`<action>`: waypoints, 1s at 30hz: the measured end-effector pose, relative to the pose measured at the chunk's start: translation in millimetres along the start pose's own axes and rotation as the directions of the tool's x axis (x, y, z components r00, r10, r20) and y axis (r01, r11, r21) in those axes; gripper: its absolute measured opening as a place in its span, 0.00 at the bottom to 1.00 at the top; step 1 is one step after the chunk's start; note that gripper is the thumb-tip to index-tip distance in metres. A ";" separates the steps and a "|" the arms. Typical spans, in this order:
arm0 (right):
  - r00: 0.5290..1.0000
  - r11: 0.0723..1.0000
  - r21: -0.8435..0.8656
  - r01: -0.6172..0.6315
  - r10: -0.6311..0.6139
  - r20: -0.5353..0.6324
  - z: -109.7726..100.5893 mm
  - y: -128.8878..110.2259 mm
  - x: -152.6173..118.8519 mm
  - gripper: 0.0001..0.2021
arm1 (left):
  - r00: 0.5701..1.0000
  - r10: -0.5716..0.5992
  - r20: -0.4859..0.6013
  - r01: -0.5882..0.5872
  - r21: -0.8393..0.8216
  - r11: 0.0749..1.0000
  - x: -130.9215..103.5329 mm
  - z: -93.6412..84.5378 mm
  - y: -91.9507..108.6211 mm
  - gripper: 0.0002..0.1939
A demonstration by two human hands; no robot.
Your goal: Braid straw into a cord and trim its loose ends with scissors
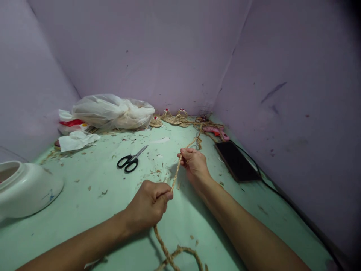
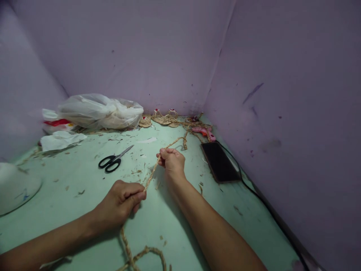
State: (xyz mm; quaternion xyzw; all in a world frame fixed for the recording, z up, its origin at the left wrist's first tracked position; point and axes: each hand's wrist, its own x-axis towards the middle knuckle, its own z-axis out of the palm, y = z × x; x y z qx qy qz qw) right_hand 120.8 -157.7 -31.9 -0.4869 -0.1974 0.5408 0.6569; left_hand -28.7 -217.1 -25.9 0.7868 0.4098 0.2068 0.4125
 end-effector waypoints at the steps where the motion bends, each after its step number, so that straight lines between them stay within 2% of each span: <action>1: 1.000 1.000 -0.015 0.001 -0.001 0.010 -0.4 -0.5 0.0 0.09 | 1.000 0.002 0.003 -0.002 0.018 1.000 -0.1 0.4 -1.0 0.16; 5: 0.996 0.997 -0.075 0.018 -0.011 0.086 0.3 0.7 -7.6 0.10 | 0.997 -0.080 -0.003 0.080 0.011 0.997 2.7 -7.3 -3.2 0.16; 11: 0.963 0.985 -0.171 0.000 0.046 0.264 8.3 14.7 -30.9 0.10 | 0.964 -0.220 -0.148 0.167 -0.308 0.937 14.5 -19.3 -3.7 0.15; 15: 0.950 0.987 -0.159 0.010 0.040 0.308 10.7 17.1 -35.5 0.09 | 0.943 -0.307 -0.126 0.231 -0.413 0.881 17.4 -15.2 -7.1 0.14; 20: 0.961 0.988 -0.148 -0.030 0.069 0.267 10.6 14.4 -34.6 0.12 | 0.938 -0.331 -0.103 0.241 -0.493 0.836 16.7 -13.1 -10.8 0.15; 22: 0.967 0.989 -0.141 -0.051 0.085 0.242 10.4 12.9 -33.7 0.14 | 0.929 -0.342 -0.143 0.242 -0.466 0.851 16.0 -13.0 -12.0 0.14; 26: 0.978 0.994 -0.093 -0.064 0.081 0.192 9.8 9.6 -30.7 0.12 | 0.886 -0.362 -0.290 0.236 -0.389 0.891 14.2 -12.9 -13.4 0.09; 30: 0.976 0.994 -0.073 -0.081 0.094 0.198 8.6 7.7 -27.9 0.10 | 0.874 -0.361 -0.326 0.240 -0.357 0.903 13.0 -12.3 -13.2 0.08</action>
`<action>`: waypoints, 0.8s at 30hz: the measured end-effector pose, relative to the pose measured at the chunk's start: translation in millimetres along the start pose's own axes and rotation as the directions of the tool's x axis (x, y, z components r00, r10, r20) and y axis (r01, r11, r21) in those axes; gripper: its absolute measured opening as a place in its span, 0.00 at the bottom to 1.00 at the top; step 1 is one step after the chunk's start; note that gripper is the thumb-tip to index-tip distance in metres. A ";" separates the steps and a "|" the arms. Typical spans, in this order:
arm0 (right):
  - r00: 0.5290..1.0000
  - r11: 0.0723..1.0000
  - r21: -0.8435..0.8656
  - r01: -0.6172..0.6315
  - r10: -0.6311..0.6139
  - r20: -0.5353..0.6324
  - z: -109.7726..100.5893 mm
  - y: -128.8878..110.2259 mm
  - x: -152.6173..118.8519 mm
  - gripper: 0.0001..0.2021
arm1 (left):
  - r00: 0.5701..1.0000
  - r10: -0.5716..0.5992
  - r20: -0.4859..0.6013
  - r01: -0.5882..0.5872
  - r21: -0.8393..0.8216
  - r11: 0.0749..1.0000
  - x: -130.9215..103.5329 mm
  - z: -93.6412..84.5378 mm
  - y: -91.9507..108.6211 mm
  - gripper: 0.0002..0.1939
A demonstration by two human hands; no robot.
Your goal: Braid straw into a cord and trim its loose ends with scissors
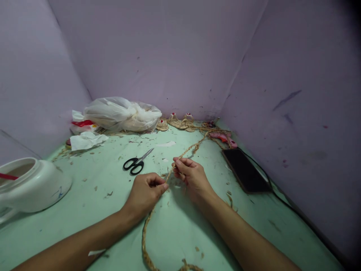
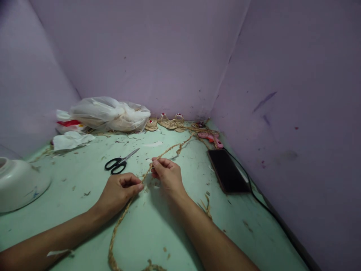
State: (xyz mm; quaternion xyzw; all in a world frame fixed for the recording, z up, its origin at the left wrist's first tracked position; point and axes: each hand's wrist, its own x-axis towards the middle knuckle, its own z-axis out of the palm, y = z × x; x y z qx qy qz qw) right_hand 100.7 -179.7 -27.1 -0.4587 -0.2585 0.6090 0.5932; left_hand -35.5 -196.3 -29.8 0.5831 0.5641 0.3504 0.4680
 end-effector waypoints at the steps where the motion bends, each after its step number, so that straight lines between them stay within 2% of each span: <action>1: 1.000 1.000 -0.002 -0.005 0.005 0.007 -0.5 -0.1 0.3 0.10 | 1.000 -0.003 0.004 0.003 0.002 1.000 -0.2 0.2 0.1 0.09; 12: 0.999 1.000 -0.011 0.001 -0.001 0.037 -1.1 0.0 0.5 0.06 | 0.999 -0.030 0.019 0.030 -0.008 1.000 1.6 2.2 -3.1 0.09; 24: 1.000 1.000 -0.006 0.002 -0.001 0.028 -0.3 -0.5 -0.6 0.07 | 0.999 -0.019 0.041 0.018 0.013 1.000 2.0 2.0 -7.8 0.09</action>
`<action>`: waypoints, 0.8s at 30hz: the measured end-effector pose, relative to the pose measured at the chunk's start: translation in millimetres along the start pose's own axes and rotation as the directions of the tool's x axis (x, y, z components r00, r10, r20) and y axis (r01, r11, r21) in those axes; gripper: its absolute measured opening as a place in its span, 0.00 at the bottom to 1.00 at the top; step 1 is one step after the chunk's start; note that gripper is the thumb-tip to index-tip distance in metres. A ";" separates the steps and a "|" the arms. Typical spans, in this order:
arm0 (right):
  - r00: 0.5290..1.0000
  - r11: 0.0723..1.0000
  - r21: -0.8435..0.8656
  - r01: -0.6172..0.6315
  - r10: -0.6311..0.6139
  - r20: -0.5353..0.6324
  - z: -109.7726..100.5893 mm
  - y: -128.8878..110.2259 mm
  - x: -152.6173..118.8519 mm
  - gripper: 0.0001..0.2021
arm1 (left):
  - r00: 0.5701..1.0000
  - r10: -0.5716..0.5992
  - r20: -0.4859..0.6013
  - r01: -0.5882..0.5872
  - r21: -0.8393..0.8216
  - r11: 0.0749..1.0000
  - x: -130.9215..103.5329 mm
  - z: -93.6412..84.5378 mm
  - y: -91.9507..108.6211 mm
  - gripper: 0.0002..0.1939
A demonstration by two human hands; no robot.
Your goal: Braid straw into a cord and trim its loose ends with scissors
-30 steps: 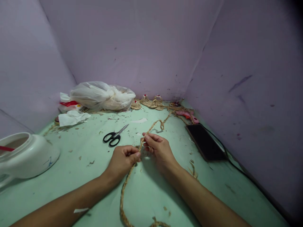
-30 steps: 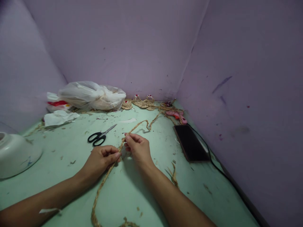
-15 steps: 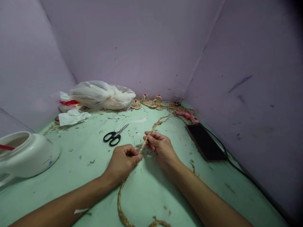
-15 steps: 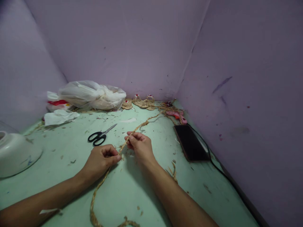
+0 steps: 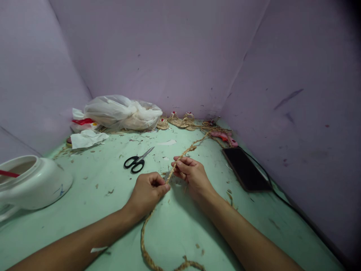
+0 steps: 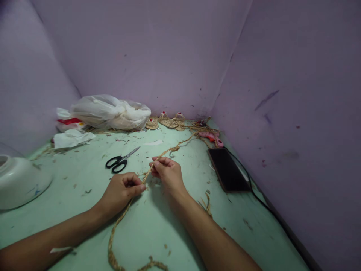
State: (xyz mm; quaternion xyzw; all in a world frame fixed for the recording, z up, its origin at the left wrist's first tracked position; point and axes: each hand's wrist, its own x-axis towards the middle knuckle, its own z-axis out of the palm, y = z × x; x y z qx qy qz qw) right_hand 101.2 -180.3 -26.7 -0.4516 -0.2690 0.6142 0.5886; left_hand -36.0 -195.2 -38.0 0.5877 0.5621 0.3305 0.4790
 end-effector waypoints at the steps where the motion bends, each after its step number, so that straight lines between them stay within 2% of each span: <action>1: 1.000 1.000 0.004 0.000 0.000 0.001 0.0 0.2 0.2 0.07 | 1.000 -0.001 0.002 0.001 0.000 1.000 -0.3 0.1 -0.1 0.09; 9: 1.000 0.999 -0.047 0.021 -0.021 0.007 -2.6 4.4 3.7 0.12 | 0.994 0.036 0.105 -0.030 -0.053 0.998 -1.1 -1.4 -1.9 0.12; 15: 0.984 0.997 -0.065 -0.032 0.043 0.171 -0.9 5.2 0.2 0.19 | 0.995 0.038 0.091 -0.031 -0.077 0.997 -3.4 -2.1 -1.1 0.14; 18: 0.977 0.996 -0.088 -0.016 0.034 0.209 0.1 5.8 -0.4 0.20 | 0.993 0.056 0.107 -0.051 -0.052 0.997 -3.1 -2.5 0.9 0.14; 20: 0.984 0.995 -0.098 -0.011 0.028 0.179 0.2 5.5 0.3 0.20 | 0.991 0.097 0.093 -0.100 0.025 0.995 0.4 -8.0 4.1 0.14; 22: 0.991 0.994 -0.109 -0.016 0.030 0.127 0.2 4.9 1.2 0.20 | 0.985 0.172 0.018 -0.172 0.211 0.962 8.0 -20.2 8.3 0.13; 24: 0.996 0.993 -0.115 -0.014 0.024 0.090 0.0 4.8 2.0 0.20 | 0.953 0.285 -0.106 -0.187 0.534 0.824 19.3 -37.7 11.3 0.12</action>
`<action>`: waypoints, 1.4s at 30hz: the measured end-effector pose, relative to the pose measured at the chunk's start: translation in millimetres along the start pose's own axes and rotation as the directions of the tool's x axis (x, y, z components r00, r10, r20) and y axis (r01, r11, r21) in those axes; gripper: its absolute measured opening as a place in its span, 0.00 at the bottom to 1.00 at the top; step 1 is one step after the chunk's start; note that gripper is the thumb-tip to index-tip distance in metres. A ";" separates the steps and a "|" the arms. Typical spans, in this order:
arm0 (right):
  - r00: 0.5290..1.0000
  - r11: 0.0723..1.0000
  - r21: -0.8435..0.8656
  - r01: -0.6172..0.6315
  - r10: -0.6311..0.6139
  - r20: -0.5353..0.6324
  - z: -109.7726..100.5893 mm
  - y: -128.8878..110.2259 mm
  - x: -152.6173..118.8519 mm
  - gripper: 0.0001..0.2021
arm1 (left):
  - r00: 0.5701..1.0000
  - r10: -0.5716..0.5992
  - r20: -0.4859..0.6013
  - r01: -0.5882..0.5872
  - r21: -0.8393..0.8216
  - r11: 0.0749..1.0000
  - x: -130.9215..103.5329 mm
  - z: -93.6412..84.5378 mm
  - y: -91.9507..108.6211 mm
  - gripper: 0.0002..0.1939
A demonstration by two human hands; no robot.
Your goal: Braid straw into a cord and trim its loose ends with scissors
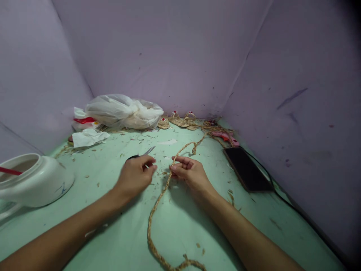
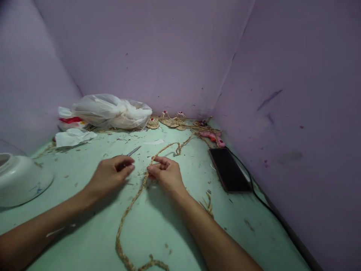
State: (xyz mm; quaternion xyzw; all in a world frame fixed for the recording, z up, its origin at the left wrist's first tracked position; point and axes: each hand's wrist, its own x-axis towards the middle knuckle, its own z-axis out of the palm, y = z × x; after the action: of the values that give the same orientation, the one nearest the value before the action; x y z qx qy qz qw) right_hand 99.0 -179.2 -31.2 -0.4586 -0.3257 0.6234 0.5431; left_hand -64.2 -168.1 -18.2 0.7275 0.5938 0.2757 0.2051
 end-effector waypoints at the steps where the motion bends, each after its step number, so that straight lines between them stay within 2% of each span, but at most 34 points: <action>1: 1.000 1.000 0.000 0.008 -0.008 -0.007 0.0 0.3 0.3 0.20 | 0.997 0.016 -0.070 -0.002 0.198 0.980 7.3 -6.6 -5.8 0.13; 2: 1.000 1.000 0.000 0.019 -0.019 -0.009 0.0 0.7 0.5 0.20 | 0.997 0.022 -0.076 0.007 0.358 0.934 14.3 -12.3 -11.9 0.15; 3: 0.999 0.999 -0.001 0.032 -0.032 -0.007 0.0 1.3 0.6 0.20 | 1.000 0.002 -0.031 0.012 0.461 0.887 20.4 -16.9 -17.8 0.15; 5: 0.998 0.998 -0.004 0.056 -0.056 -0.004 0.1 2.5 0.6 0.20 | 0.991 -0.033 0.127 -0.043 0.552 0.833 28.9 -22.1 -27.5 0.13; 7: 0.998 0.998 -0.011 0.066 -0.067 -0.004 0.1 3.2 0.6 0.19 | 0.980 -0.072 0.186 -0.056 0.602 0.796 31.6 -23.0 -32.7 0.13; 11: 0.998 0.997 -0.023 0.068 -0.068 -0.002 -0.3 3.4 0.6 0.20 | 0.980 -0.100 0.174 -0.050 0.692 0.720 28.8 -21.7 -33.2 0.13; 13: 0.998 0.998 -0.020 0.065 -0.065 -0.010 -0.4 3.6 0.7 0.20 | 0.986 -0.087 0.141 -0.033 0.681 0.731 28.8 -23.2 -32.0 0.15; 15: 0.998 0.998 -0.017 0.064 -0.064 -0.023 -0.4 4.0 0.8 0.20 | 0.992 -0.094 0.080 0.031 0.572 0.819 31.1 -26.8 -30.0 0.17; 16: 0.997 0.998 -0.017 0.065 -0.065 -0.028 -0.5 4.2 0.9 0.20 | 0.992 -0.113 0.056 0.076 0.455 0.887 32.7 -29.3 -28.2 0.17; 18: 0.997 0.997 -0.017 0.069 -0.070 -0.035 -0.7 4.1 0.9 0.20 | 0.980 -0.187 0.065 0.181 0.094 0.979 35.2 -34.3 -22.7 0.19; 19: 0.997 0.997 -0.016 0.071 -0.072 -0.038 -0.8 4.0 0.9 0.20 | 0.967 -0.227 0.111 0.240 -0.116 0.964 35.6 -36.3 -19.3 0.20; 21: 0.996 0.997 -0.012 0.071 -0.071 -0.047 -1.0 3.5 0.9 0.20 | 0.929 -0.279 0.243 0.358 -0.404 0.842 34.1 -38.1 -12.7 0.23; 22: 0.996 0.998 -0.011 0.069 -0.070 -0.053 -1.0 3.3 0.9 0.20 | 0.917 -0.270 0.294 0.386 -0.481 0.787 32.4 -37.5 -10.1 0.24; 24: 0.995 0.997 -0.014 0.072 -0.072 -0.062 -1.2 3.1 0.9 0.19 | 0.915 -0.227 0.333 0.384 -0.546 0.745 27.7 -33.2 -7.3 0.25; 27: 0.994 0.996 -0.015 0.090 -0.091 -0.061 -1.5 3.1 1.0 0.19 | 0.942 -0.128 0.310 0.274 -0.491 0.827 18.6 -22.2 -6.1 0.22; 30: 0.993 0.995 -0.008 0.097 -0.098 -0.060 -1.5 2.9 0.9 0.19 | 0.976 0.075 0.206 -0.028 -0.221 0.975 8.4 -12.6 -4.1 0.20; 32: 0.993 0.995 -0.002 0.096 -0.096 -0.062 -1.4 2.5 0.6 0.19 | 0.961 0.234 0.146 -0.236 -0.001 0.972 2.1 -8.6 -2.3 0.17; 34: 0.993 0.995 0.010 0.099 -0.098 -0.058 -1.1 2.1 0.3 0.19 | 0.932 0.333 0.142 -0.353 0.146 0.924 -2.4 -5.7 -1.5 0.18; 38: 0.992 0.993 0.011 0.117 -0.116 -0.049 -1.0 1.8 0.3 0.19 | 0.917 0.351 0.190 -0.395 0.301 0.868 -5.1 -1.4 -4.0 0.23; 42: 0.991 0.992 -0.014 0.122 -0.123 -0.048 -1.0 2.1 0.7 0.19 | 0.921 0.320 0.223 -0.381 0.345 0.858 -3.7 0.0 -6.6 0.26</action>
State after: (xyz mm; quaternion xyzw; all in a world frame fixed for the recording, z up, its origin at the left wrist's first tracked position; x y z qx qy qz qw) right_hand 99.1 -179.0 -33.6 -0.4558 -0.3436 0.5758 0.5854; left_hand -69.7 -170.4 -22.9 0.8689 0.4750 0.1292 0.0520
